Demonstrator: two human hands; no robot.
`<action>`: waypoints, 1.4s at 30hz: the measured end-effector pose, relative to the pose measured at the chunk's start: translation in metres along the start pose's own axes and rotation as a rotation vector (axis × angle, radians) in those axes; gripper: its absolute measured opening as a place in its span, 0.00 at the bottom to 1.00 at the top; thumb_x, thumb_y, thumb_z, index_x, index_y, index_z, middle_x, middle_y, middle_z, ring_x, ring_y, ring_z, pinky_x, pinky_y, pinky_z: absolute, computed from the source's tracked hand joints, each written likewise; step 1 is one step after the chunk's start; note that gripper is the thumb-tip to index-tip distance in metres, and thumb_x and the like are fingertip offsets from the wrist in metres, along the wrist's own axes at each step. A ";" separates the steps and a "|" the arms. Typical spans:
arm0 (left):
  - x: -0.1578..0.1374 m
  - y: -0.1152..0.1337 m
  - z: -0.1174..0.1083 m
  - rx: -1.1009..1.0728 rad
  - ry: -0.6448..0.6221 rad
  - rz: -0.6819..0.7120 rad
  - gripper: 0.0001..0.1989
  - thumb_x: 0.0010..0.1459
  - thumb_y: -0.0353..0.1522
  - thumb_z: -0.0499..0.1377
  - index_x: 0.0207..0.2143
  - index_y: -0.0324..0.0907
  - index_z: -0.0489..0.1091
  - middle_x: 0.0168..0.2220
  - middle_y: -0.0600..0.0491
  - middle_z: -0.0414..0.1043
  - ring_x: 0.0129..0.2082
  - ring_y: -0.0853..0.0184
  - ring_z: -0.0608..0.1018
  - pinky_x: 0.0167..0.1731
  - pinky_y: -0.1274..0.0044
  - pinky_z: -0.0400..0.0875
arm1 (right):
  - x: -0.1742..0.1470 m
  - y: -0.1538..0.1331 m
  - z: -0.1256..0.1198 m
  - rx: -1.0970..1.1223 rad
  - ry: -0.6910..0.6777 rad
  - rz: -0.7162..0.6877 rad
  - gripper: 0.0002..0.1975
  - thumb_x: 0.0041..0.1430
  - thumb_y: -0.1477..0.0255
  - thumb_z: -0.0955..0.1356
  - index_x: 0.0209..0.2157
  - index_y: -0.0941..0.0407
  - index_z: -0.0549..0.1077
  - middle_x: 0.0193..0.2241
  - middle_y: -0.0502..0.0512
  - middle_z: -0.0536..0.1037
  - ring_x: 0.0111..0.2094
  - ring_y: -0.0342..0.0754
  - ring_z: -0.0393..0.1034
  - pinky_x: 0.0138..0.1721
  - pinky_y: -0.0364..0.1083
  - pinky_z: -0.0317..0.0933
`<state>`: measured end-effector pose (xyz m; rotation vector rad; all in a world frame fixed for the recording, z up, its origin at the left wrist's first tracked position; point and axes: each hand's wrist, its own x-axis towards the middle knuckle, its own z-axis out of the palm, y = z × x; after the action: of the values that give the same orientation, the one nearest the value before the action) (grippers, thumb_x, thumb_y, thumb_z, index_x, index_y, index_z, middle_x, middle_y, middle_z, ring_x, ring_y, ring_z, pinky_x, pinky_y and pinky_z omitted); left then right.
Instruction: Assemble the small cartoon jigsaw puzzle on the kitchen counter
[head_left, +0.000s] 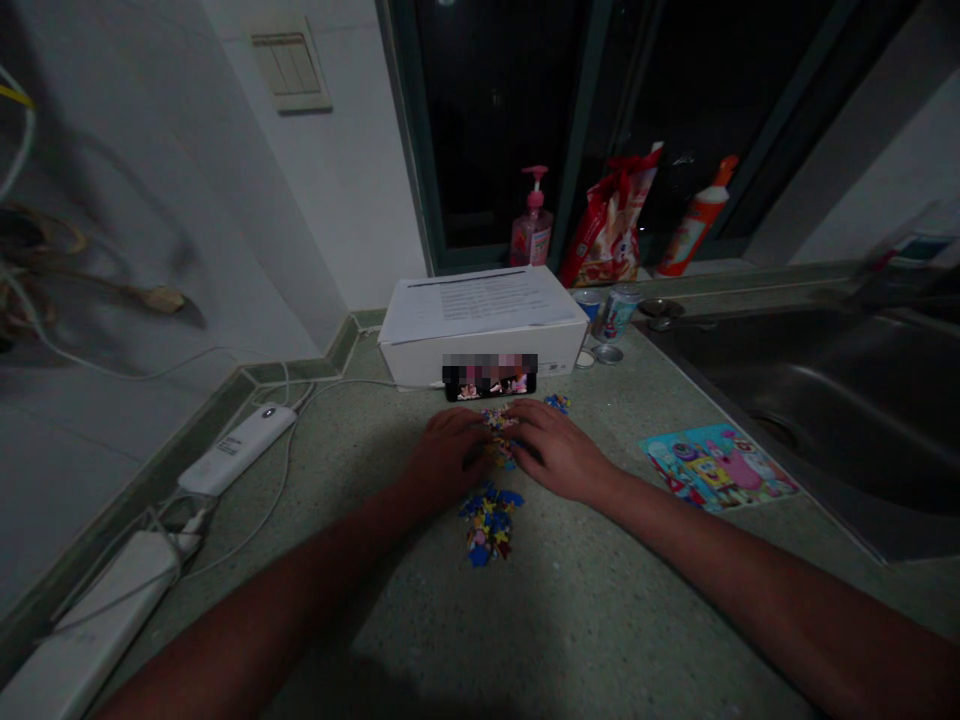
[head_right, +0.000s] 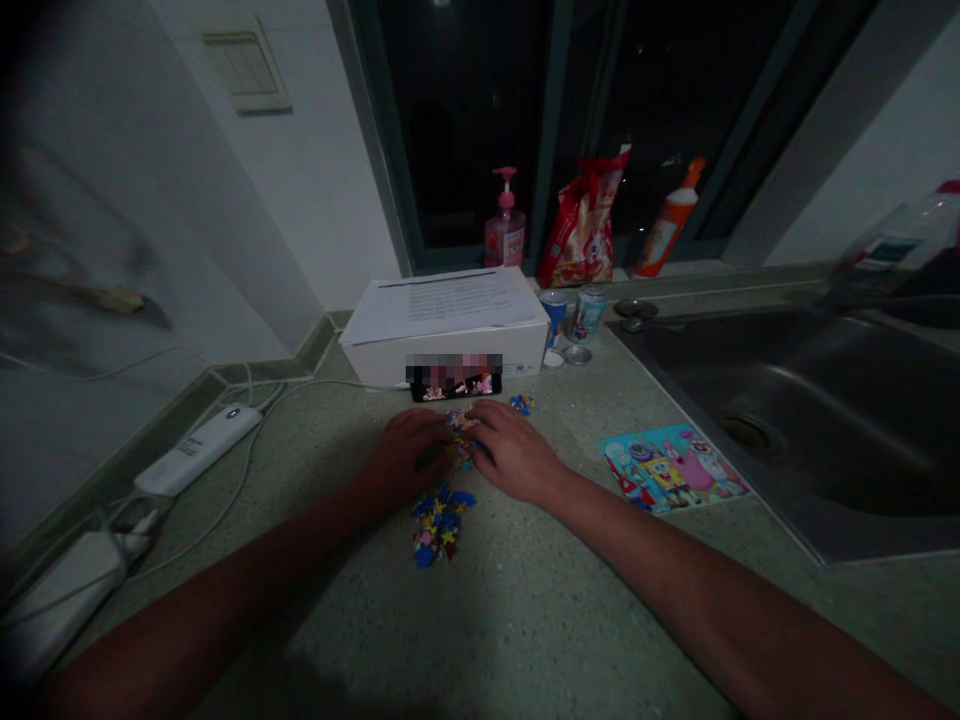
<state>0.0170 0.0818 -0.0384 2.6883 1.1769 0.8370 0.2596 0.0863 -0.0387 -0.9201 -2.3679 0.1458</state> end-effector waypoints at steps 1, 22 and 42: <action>0.000 0.000 0.000 0.002 -0.001 0.000 0.10 0.65 0.31 0.64 0.49 0.43 0.77 0.53 0.46 0.78 0.55 0.56 0.77 0.61 0.58 0.69 | 0.000 0.000 0.000 -0.004 -0.001 -0.001 0.13 0.65 0.77 0.69 0.50 0.56 0.78 0.54 0.64 0.77 0.61 0.62 0.69 0.61 0.66 0.67; 0.002 -0.004 0.001 -0.078 0.031 -0.076 0.07 0.62 0.30 0.66 0.43 0.45 0.79 0.50 0.48 0.79 0.53 0.55 0.78 0.59 0.56 0.71 | 0.004 0.000 0.002 -0.001 0.033 -0.012 0.12 0.66 0.76 0.69 0.50 0.55 0.79 0.54 0.65 0.78 0.60 0.62 0.70 0.60 0.67 0.68; 0.004 -0.014 0.004 -0.435 0.148 -0.158 0.11 0.68 0.41 0.62 0.37 0.45 0.79 0.43 0.47 0.81 0.46 0.58 0.82 0.50 0.63 0.78 | 0.011 -0.011 0.000 -0.036 0.129 -0.161 0.08 0.69 0.72 0.69 0.48 0.54 0.76 0.54 0.63 0.79 0.62 0.61 0.70 0.61 0.68 0.67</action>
<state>0.0124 0.0944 -0.0443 2.1893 1.0675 1.1292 0.2467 0.0852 -0.0298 -0.7291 -2.3193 -0.0191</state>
